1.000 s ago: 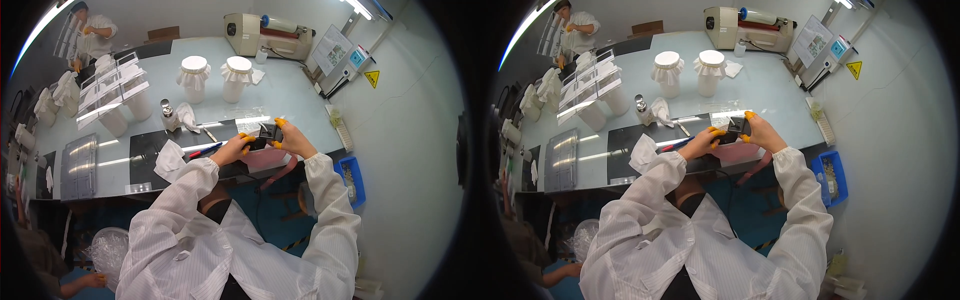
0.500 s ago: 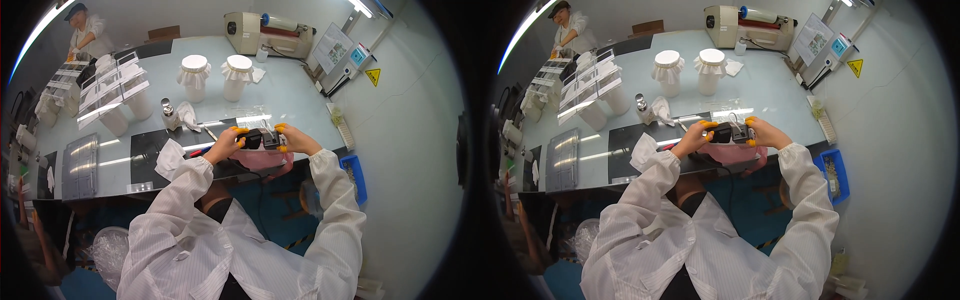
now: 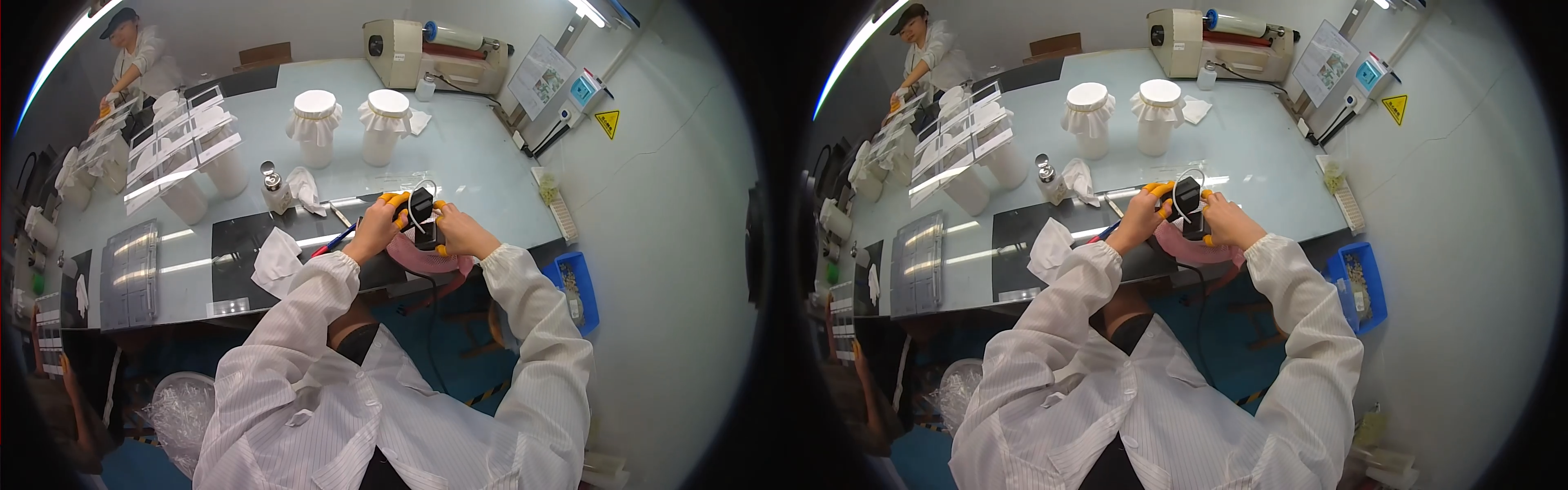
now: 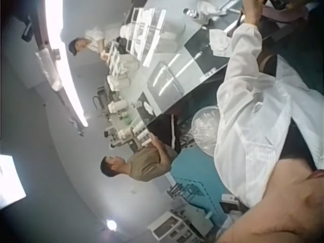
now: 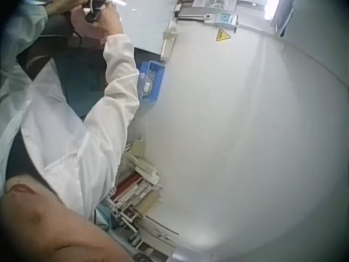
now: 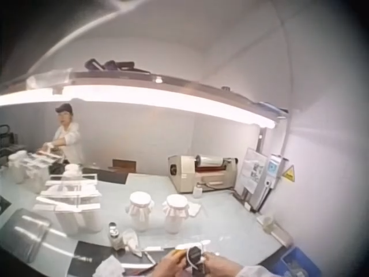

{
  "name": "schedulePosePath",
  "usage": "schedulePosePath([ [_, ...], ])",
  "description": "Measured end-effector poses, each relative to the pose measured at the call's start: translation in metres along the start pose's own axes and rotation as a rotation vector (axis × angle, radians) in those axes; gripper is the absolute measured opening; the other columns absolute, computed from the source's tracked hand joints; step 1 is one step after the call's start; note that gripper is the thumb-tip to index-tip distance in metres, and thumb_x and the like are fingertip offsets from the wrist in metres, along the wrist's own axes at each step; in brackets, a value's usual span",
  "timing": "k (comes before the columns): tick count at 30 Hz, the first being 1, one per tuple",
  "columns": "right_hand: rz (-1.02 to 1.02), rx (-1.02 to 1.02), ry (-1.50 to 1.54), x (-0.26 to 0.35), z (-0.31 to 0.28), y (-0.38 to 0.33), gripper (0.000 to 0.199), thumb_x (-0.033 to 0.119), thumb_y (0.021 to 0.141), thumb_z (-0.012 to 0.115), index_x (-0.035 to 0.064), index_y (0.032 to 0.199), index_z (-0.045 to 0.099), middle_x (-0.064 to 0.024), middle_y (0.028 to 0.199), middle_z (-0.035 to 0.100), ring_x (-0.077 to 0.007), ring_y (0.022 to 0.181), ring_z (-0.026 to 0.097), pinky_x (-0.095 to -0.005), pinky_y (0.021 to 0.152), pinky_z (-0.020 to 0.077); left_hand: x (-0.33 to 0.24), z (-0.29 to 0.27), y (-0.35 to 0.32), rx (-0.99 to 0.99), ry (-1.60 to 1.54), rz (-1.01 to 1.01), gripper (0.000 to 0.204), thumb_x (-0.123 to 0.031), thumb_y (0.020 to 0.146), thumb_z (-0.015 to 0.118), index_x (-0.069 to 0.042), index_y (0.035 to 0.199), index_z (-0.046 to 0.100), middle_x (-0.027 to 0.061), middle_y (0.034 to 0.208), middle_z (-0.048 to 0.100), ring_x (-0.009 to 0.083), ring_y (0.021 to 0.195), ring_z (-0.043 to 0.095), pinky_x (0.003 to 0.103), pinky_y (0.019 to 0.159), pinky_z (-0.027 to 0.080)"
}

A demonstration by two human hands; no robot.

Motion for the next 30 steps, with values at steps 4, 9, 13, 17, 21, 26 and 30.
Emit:
schedulePosePath([
  [4, -0.032, -0.112, 0.016, 0.004, 0.014, 0.013, 0.045, 0.023, 0.056, 0.069, -0.0056, 0.087, 0.055, -0.0205, 0.100, 0.046, -0.0333, 0.095, 0.045, -0.0369, 0.076, 0.0453, 0.015, 0.001, -0.001, -0.032, 0.055, -0.039, 0.029, -0.007, 0.075, 0.055, -0.002, 0.104, 0.053, 0.0166, 0.098, 0.054, 0.0335, 0.087, 0.052, 0.035, 0.077, 0.042],
  [9, 0.004, -0.309, 0.139, -0.009, 0.039, 0.016, 0.056, 0.031, 0.061, 0.067, -0.0055, 0.099, 0.048, -0.0250, 0.113, 0.040, -0.0355, 0.099, 0.045, -0.0398, 0.077, 0.0449, 0.007, -0.005, 0.005, -0.036, -0.020, -0.013, 0.031, -0.006, 0.075, 0.055, -0.002, 0.105, 0.053, 0.0170, 0.098, 0.054, 0.0330, 0.088, 0.052, 0.035, 0.078, 0.042],
  [13, 0.122, -0.203, 0.152, 0.004, 0.038, 0.022, 0.060, 0.031, 0.062, 0.066, -0.0078, 0.103, 0.047, -0.0286, 0.121, 0.034, -0.0373, 0.100, 0.045, -0.0389, 0.084, 0.0401, 0.022, -0.009, 0.005, -0.047, 0.021, -0.023, 0.031, -0.006, 0.075, 0.055, -0.002, 0.105, 0.053, 0.0172, 0.098, 0.054, 0.0326, 0.090, 0.051, 0.034, 0.079, 0.041],
  [17, 0.223, -0.123, 0.131, 0.005, 0.041, 0.023, 0.055, 0.033, 0.063, 0.066, -0.0070, 0.098, 0.050, -0.0268, 0.121, 0.034, -0.0364, 0.100, 0.045, -0.0408, 0.082, 0.0418, 0.021, -0.007, 0.009, -0.055, 0.017, -0.033, 0.030, -0.006, 0.075, 0.054, -0.002, 0.105, 0.053, 0.0172, 0.099, 0.053, 0.0329, 0.091, 0.050, 0.034, 0.080, 0.041],
  [21, 0.168, -0.182, 0.102, 0.008, 0.044, 0.023, 0.050, 0.034, 0.064, 0.067, -0.0047, 0.093, 0.053, -0.0224, 0.118, 0.040, -0.0341, 0.101, 0.044, -0.0430, 0.081, 0.0415, 0.029, -0.006, 0.010, -0.037, 0.024, -0.031, 0.030, -0.007, 0.075, 0.054, -0.002, 0.105, 0.053, 0.0167, 0.099, 0.054, 0.0326, 0.092, 0.050, 0.035, 0.081, 0.040],
  [26, 0.123, -0.323, 0.082, 0.015, 0.055, 0.017, 0.048, 0.034, 0.065, 0.067, -0.0021, 0.094, 0.054, -0.0188, 0.119, 0.041, -0.0320, 0.108, 0.040, -0.0449, 0.087, 0.0345, 0.037, -0.008, 0.012, -0.047, 0.021, 0.015, 0.030, -0.007, 0.074, 0.055, -0.003, 0.104, 0.054, 0.0161, 0.099, 0.055, 0.0320, 0.092, 0.050, 0.035, 0.081, 0.040],
  [30, 0.001, -0.532, 0.085, 0.024, 0.068, 0.006, 0.040, 0.028, 0.065, 0.066, 0.0005, 0.092, 0.055, -0.0167, 0.119, 0.042, -0.0322, 0.113, 0.035, -0.0455, 0.093, 0.0280, 0.039, -0.013, 0.015, -0.021, -0.019, 0.085, 0.032, -0.006, 0.074, 0.055, -0.004, 0.105, 0.053, 0.0151, 0.100, 0.054, 0.0321, 0.090, 0.051, 0.035, 0.079, 0.041],
])
Point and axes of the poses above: each hand's wrist, its own y-axis towards the middle knuckle, its own z-axis out of the palm, x = y × z, the point moved 1 cm from there along y, towards the middle knuckle
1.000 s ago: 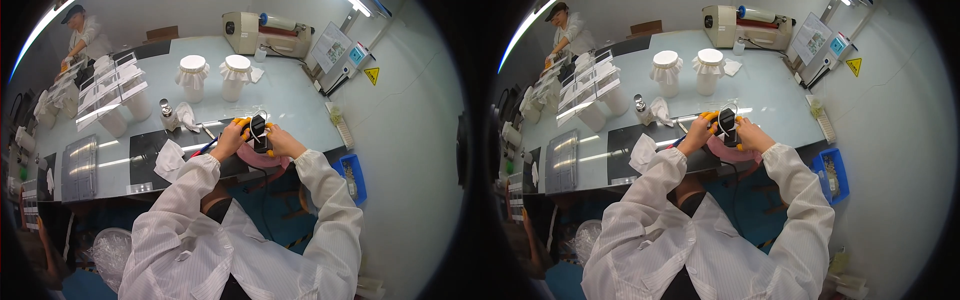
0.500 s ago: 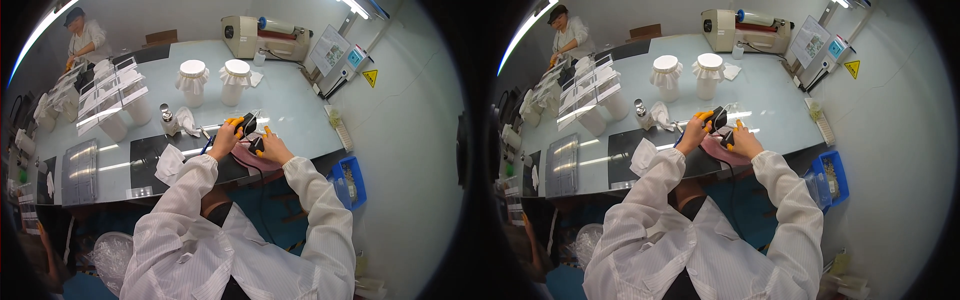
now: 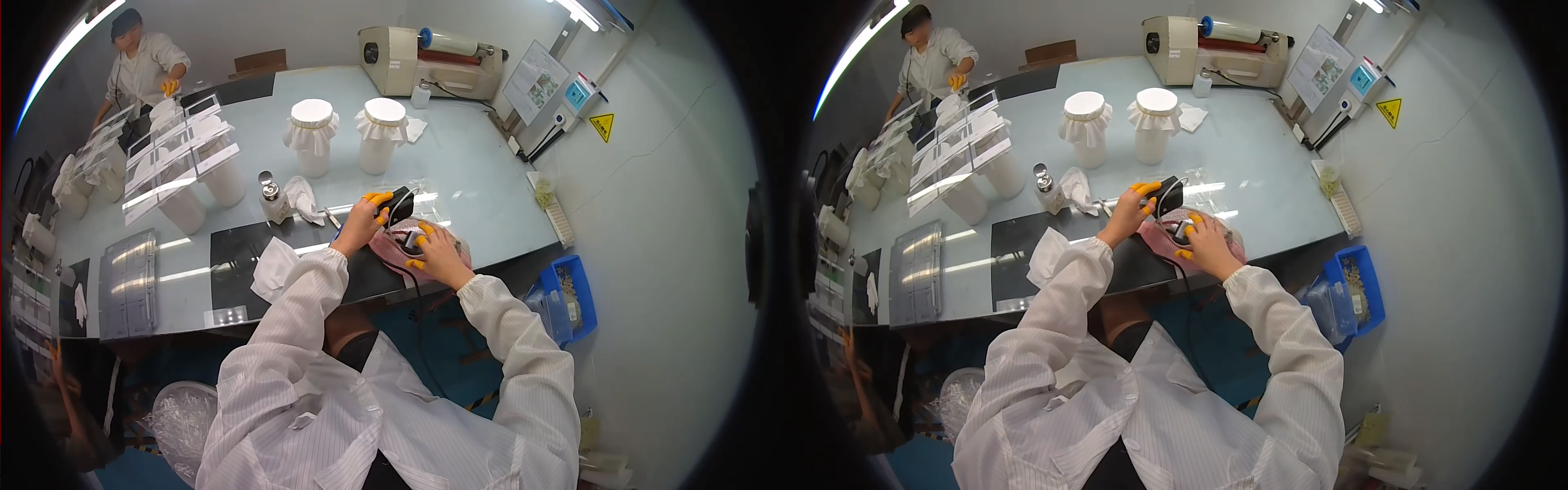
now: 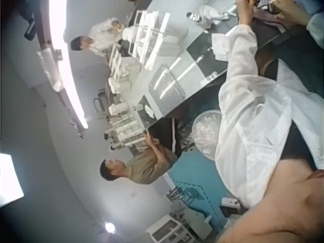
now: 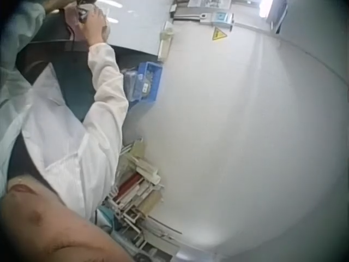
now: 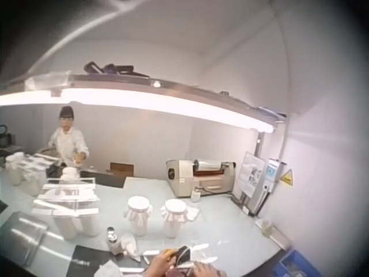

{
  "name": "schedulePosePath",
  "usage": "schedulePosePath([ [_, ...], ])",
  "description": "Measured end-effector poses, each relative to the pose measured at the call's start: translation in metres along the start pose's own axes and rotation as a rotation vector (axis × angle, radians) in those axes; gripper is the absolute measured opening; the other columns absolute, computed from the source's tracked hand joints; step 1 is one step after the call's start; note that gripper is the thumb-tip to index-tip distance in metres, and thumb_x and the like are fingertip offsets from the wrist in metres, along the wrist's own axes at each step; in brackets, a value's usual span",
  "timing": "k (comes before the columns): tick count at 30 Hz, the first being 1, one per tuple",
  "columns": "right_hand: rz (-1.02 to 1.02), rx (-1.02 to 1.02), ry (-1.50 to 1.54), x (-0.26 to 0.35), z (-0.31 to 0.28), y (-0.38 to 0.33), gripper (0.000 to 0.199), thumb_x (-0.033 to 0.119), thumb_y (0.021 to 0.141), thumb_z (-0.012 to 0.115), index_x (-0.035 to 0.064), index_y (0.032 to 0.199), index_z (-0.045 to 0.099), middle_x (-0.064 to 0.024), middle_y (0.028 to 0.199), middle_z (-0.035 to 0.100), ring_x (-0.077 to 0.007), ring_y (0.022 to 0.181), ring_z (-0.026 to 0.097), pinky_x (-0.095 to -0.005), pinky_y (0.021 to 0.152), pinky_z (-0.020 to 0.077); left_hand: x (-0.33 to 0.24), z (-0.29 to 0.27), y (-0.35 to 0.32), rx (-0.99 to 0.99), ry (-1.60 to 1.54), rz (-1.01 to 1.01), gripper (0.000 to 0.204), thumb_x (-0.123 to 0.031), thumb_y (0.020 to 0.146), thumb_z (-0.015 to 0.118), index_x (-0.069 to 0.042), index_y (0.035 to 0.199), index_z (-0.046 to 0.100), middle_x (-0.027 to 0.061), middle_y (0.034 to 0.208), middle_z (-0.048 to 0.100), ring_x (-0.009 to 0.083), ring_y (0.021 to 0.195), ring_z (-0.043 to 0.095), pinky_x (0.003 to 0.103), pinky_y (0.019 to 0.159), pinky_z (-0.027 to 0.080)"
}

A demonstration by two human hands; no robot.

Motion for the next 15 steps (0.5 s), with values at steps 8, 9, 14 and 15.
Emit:
schedulePosePath([
  [8, -0.007, -0.037, 0.156, -0.007, 0.003, -0.013, 0.020, 0.014, 0.066, 0.063, 0.0024, 0.081, 0.058, -0.0164, 0.111, 0.047, -0.0335, 0.113, 0.035, -0.0412, 0.094, 0.0285, -0.006, -0.006, 0.009, 0.069, 0.197, 0.129, 0.034, -0.008, 0.074, 0.055, -0.006, 0.107, 0.051, 0.0136, 0.101, 0.053, 0.0315, 0.082, 0.053, 0.035, 0.072, 0.045],
  [9, -0.045, -0.030, 0.159, -0.004, 0.001, -0.011, 0.018, 0.013, 0.066, 0.062, 0.0027, 0.079, 0.059, -0.0156, 0.108, 0.050, -0.0334, 0.112, 0.036, -0.0392, 0.094, 0.0299, -0.005, -0.006, 0.007, 0.055, 0.238, 0.150, 0.034, -0.009, 0.074, 0.055, -0.006, 0.107, 0.050, 0.0139, 0.101, 0.053, 0.0309, 0.082, 0.053, 0.035, 0.072, 0.045],
  [14, 0.078, -0.056, 0.410, -0.017, -0.036, 0.026, 0.020, 0.014, 0.071, 0.061, 0.0008, 0.086, 0.058, -0.0158, 0.095, 0.056, -0.0302, 0.097, 0.049, -0.0360, 0.084, 0.0385, -0.014, -0.004, 0.001, 0.023, 0.339, 0.200, 0.036, -0.010, 0.073, 0.055, -0.005, 0.108, 0.048, 0.0144, 0.102, 0.052, 0.0293, 0.082, 0.054, 0.034, 0.073, 0.046],
  [15, 0.230, -0.244, 0.532, -0.027, -0.041, 0.038, 0.023, 0.016, 0.074, 0.060, -0.0007, 0.088, 0.057, -0.0162, 0.090, 0.058, -0.0284, 0.090, 0.054, -0.0353, 0.080, 0.0413, -0.018, -0.003, -0.001, 0.044, 0.365, 0.206, 0.037, -0.009, 0.073, 0.056, -0.005, 0.109, 0.048, 0.0139, 0.103, 0.052, 0.0290, 0.083, 0.054, 0.034, 0.073, 0.046],
])
Point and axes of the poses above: each hand's wrist, its own y-axis towards the middle knuckle, its own z-axis out of the palm, x = y × z, the point moved 1 cm from there along y, towards the middle knuckle
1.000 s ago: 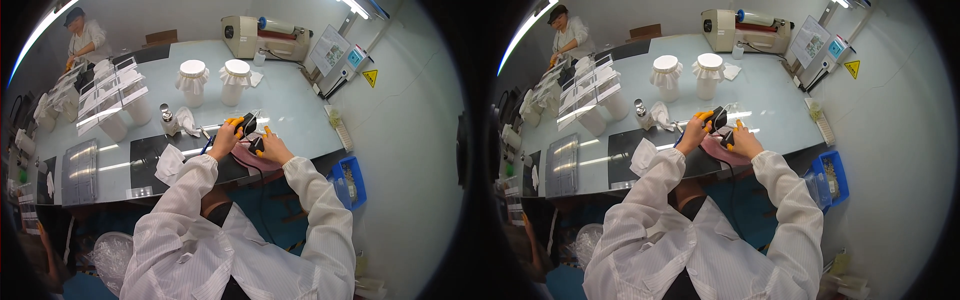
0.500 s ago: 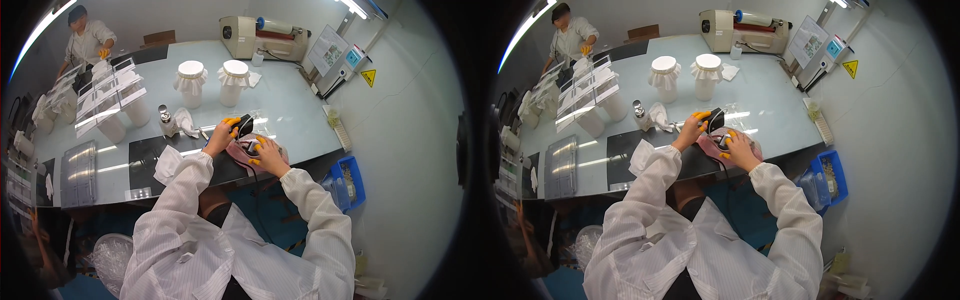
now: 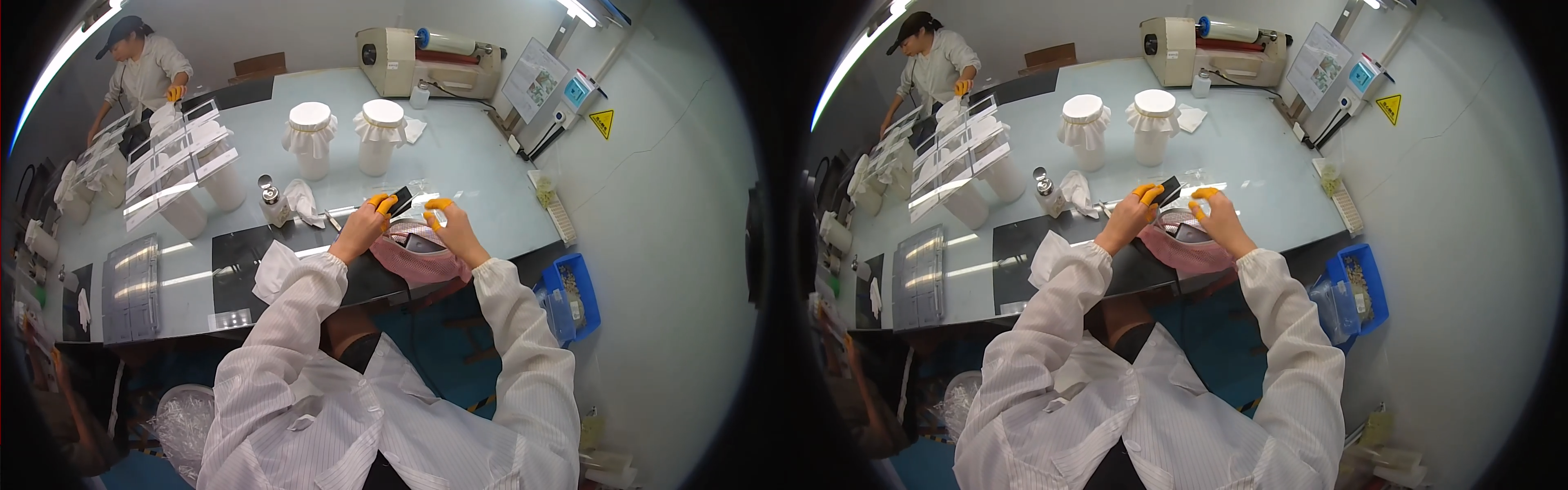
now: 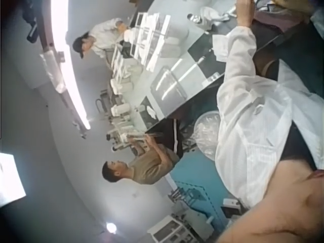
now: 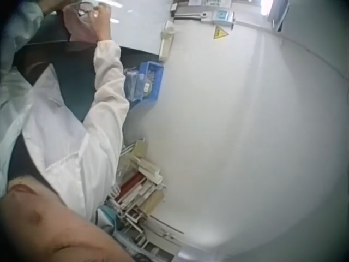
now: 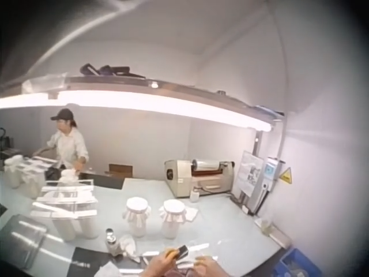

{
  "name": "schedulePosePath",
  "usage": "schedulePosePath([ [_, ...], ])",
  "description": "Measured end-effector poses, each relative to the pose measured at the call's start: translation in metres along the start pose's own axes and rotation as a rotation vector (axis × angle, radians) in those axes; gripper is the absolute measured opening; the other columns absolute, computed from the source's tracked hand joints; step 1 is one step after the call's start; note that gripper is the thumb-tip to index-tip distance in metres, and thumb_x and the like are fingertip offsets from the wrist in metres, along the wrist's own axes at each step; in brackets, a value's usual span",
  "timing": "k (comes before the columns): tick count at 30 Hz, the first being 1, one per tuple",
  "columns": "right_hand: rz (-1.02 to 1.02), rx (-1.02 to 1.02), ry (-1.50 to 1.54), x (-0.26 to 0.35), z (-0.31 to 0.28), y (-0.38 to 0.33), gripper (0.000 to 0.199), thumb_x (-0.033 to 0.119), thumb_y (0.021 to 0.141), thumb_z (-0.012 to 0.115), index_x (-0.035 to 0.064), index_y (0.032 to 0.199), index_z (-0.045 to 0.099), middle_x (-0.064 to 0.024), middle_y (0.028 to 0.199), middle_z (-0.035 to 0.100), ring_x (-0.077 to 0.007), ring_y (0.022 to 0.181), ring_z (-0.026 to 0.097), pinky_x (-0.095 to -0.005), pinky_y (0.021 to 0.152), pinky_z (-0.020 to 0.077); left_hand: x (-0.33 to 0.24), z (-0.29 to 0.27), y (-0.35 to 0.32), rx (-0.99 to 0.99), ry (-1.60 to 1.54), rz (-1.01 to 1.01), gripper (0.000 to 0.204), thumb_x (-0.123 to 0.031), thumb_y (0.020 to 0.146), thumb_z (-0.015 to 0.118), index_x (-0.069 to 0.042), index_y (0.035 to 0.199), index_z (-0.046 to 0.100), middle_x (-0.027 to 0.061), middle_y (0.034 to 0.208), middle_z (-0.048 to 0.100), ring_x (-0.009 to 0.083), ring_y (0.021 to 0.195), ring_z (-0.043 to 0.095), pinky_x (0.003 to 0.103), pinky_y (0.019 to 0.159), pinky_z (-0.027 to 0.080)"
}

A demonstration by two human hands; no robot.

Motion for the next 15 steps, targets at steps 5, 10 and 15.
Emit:
schedulePosePath([
  [5, 0.517, 0.255, 0.206, -0.045, 0.017, 0.069, 0.039, 0.038, 0.083, 0.048, 0.0002, 0.087, 0.057, -0.0081, 0.082, 0.059, -0.0151, 0.077, 0.054, -0.0216, 0.067, 0.0413, -0.011, 0.002, -0.004, 0.024, 0.028, 0.085, 0.040, -0.007, 0.070, 0.059, -0.004, 0.108, 0.047, 0.0142, 0.105, 0.050, 0.0281, 0.090, 0.053, 0.032, 0.074, 0.047],
  [10, 0.663, 0.682, 0.450, -0.040, 0.034, 0.071, 0.037, 0.041, 0.081, 0.051, 0.0053, 0.087, 0.059, -0.0010, 0.074, 0.055, -0.0094, 0.064, 0.046, -0.0199, 0.058, 0.0359, -0.027, -0.008, -0.003, 0.091, 0.109, 0.205, 0.040, -0.011, 0.069, 0.056, -0.002, 0.107, 0.050, 0.0139, 0.102, 0.052, 0.0254, 0.098, 0.050, 0.030, 0.084, 0.042],
  [15, 0.676, 0.570, 0.778, -0.036, 0.031, 0.066, 0.030, 0.016, 0.081, 0.052, 0.0017, 0.108, 0.052, -0.0039, 0.097, 0.056, -0.0116, 0.081, 0.052, -0.0234, 0.067, 0.0418, -0.025, -0.012, -0.004, 0.103, 0.213, 0.304, 0.043, -0.014, 0.069, 0.059, -0.005, 0.110, 0.050, 0.0119, 0.105, 0.050, 0.0247, 0.106, 0.044, 0.035, 0.095, 0.033],
])
Point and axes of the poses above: each hand's wrist, its own y-axis towards the middle knuckle, its own z-axis out of the palm, x = y × z, the point moved 1 cm from there along y, towards the middle knuckle
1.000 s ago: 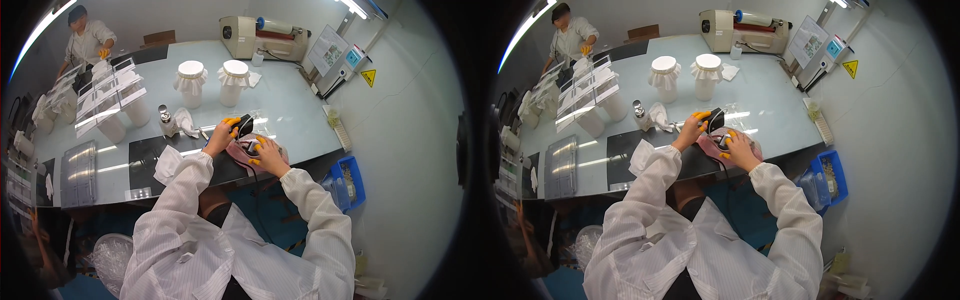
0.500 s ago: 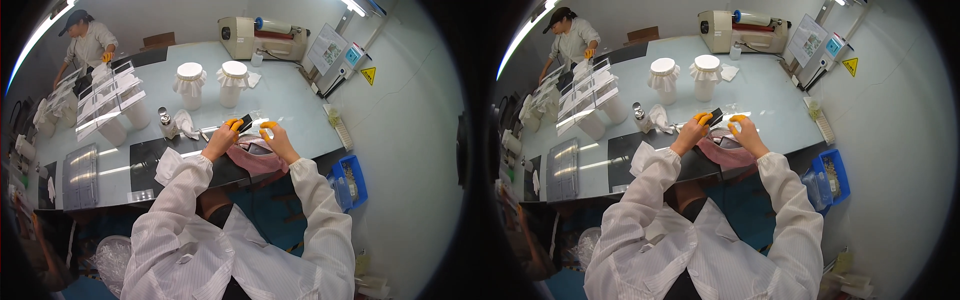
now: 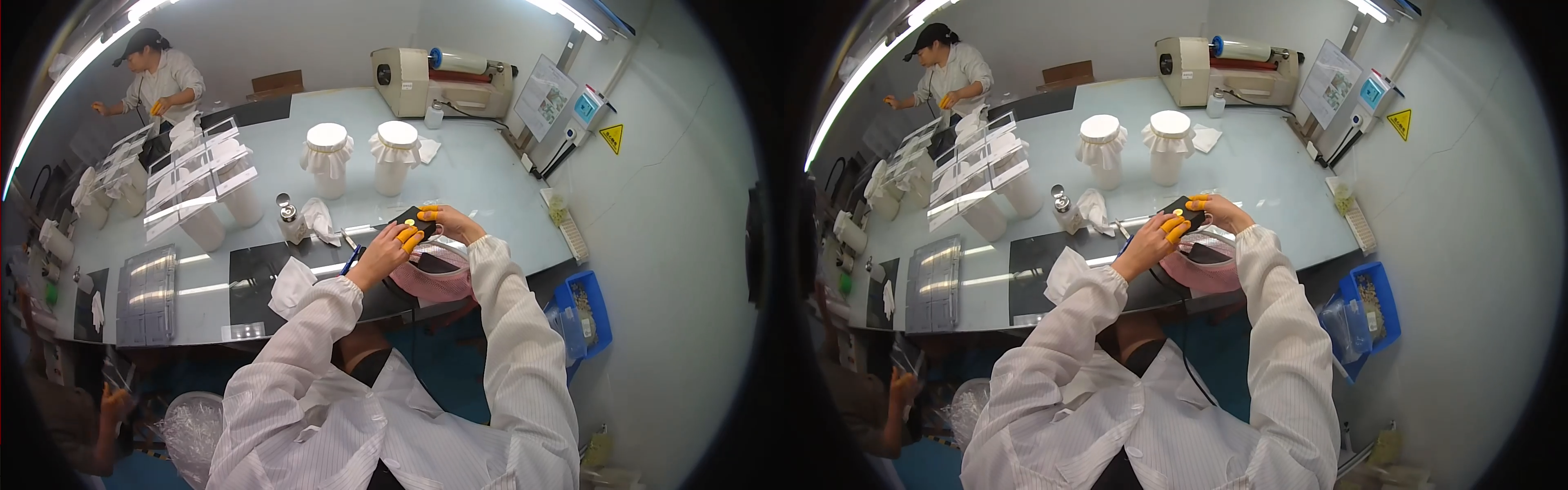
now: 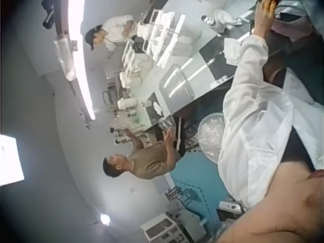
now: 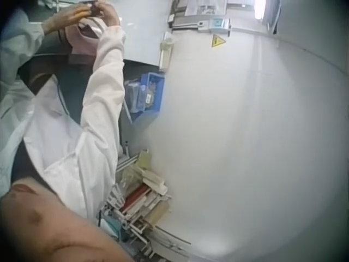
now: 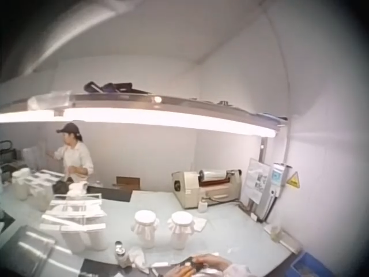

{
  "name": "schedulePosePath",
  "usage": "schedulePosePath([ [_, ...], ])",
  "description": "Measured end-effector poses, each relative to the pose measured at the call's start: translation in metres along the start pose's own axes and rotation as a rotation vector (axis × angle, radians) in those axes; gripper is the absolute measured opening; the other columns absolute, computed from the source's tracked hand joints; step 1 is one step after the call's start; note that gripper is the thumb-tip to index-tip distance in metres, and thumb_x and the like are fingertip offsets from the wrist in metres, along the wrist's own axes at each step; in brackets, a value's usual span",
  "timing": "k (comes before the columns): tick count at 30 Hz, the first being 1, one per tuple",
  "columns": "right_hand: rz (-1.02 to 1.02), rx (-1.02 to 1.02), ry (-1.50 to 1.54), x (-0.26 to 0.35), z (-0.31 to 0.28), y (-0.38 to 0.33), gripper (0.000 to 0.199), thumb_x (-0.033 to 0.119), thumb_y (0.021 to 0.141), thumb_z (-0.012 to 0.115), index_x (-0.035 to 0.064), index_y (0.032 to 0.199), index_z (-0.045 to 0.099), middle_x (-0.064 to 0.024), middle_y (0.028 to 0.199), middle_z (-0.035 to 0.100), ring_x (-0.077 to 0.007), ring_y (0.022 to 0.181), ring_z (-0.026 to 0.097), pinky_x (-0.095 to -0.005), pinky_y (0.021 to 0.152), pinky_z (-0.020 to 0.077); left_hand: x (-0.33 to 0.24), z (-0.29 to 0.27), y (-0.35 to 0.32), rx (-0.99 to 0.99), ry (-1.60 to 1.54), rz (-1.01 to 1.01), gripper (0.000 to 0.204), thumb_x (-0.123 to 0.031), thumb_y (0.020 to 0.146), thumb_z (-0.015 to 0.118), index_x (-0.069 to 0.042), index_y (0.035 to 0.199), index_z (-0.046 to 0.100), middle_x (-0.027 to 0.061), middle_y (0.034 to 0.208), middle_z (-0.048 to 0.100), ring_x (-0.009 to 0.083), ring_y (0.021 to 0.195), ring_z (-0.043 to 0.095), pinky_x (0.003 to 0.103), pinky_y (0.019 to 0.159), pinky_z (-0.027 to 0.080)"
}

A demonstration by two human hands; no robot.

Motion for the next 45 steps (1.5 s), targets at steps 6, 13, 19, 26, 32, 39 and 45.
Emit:
schedulePosePath([
  [6, -0.259, 0.010, 0.242, -0.007, 0.000, -0.022, 0.049, 0.005, 0.076, 0.057, 0.0051, 0.122, 0.040, -0.0074, 0.100, 0.055, -0.0120, 0.089, 0.053, -0.0212, 0.076, 0.0426, 0.005, -0.007, 0.013, -0.114, -0.436, -0.487, 0.067, -0.019, 0.068, 0.068, -0.004, 0.123, 0.033, 0.0186, 0.117, 0.040, 0.0297, 0.106, 0.044, 0.035, 0.092, 0.035],
  [13, -0.442, 0.030, 0.023, 0.007, 0.015, -0.045, 0.050, 0.004, 0.076, 0.057, 0.0078, 0.123, 0.041, -0.0092, 0.104, 0.055, -0.0141, 0.092, 0.052, -0.0241, 0.083, 0.0400, 0.024, 0.007, 0.016, 0.150, -1.184, -0.866, 0.048, -0.025, 0.071, 0.067, 0.006, 0.104, 0.052, 0.0117, 0.089, 0.060, 0.0160, 0.079, 0.056, 0.028, 0.072, 0.044],
  [19, -0.436, -0.155, -0.094, -0.012, -0.009, -0.067, 0.051, 0.020, 0.076, 0.063, 0.0027, 0.120, 0.044, -0.0121, 0.106, 0.055, -0.0170, 0.095, 0.053, -0.0257, 0.085, 0.0400, 0.006, -0.019, 0.018, 0.094, -0.896, -0.738, 0.049, -0.023, 0.069, 0.067, -0.004, 0.111, 0.051, 0.0156, 0.093, 0.058, 0.0239, 0.081, 0.058, 0.031, 0.070, 0.046],
  [26, -0.191, -0.631, -0.925, -0.046, -0.010, -0.101, 0.029, 0.024, 0.070, 0.064, 0.0023, 0.090, 0.063, -0.0183, 0.085, 0.060, -0.0276, 0.081, 0.058, -0.0336, 0.071, 0.0457, -0.032, -0.017, 0.024, 0.108, -0.212, -0.236, 0.054, -0.010, 0.065, 0.064, -0.016, 0.116, 0.049, 0.0124, 0.095, 0.054, 0.0266, 0.081, 0.054, 0.033, 0.064, 0.048],
  [32, -0.249, -0.678, -0.834, -0.053, -0.010, -0.104, 0.018, 0.017, 0.070, 0.061, 0.0036, 0.082, 0.065, -0.0186, 0.076, 0.057, -0.0321, 0.071, 0.056, -0.0358, 0.065, 0.0449, -0.039, 0.023, 0.031, 0.182, -0.101, 0.013, 0.028, -0.007, 0.069, 0.054, -0.013, 0.096, 0.061, 0.0112, 0.076, 0.053, 0.0235, 0.076, 0.053, 0.031, 0.058, 0.048],
  [39, -0.310, -0.637, -0.884, -0.051, -0.022, -0.102, 0.015, 0.012, 0.073, 0.056, 0.0009, 0.081, 0.064, -0.0177, 0.077, 0.057, -0.0311, 0.069, 0.056, -0.0351, 0.063, 0.0440, -0.027, 0.028, 0.049, 0.276, -0.307, -0.096, 0.025, -0.004, 0.060, 0.062, -0.002, 0.085, 0.061, 0.0139, 0.084, 0.054, 0.0285, 0.075, 0.055, 0.035, 0.066, 0.047],
  [45, -0.391, -0.555, -0.913, -0.040, -0.017, -0.102, 0.014, 0.008, 0.073, 0.055, -0.0015, 0.081, 0.063, -0.0154, 0.075, 0.056, -0.0280, 0.067, 0.055, -0.0320, 0.061, 0.0436, -0.026, 0.023, 0.053, 0.425, -0.434, -0.070, 0.035, -0.010, 0.059, 0.069, -0.001, 0.091, 0.059, 0.0134, 0.089, 0.054, 0.0310, 0.078, 0.055, 0.036, 0.071, 0.046],
])
Point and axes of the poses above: each hand's wrist, its own y-axis towards the middle knuckle, its own z-axis out of the palm, x = y × z, the point moved 1 cm from there along y, towards the middle knuckle
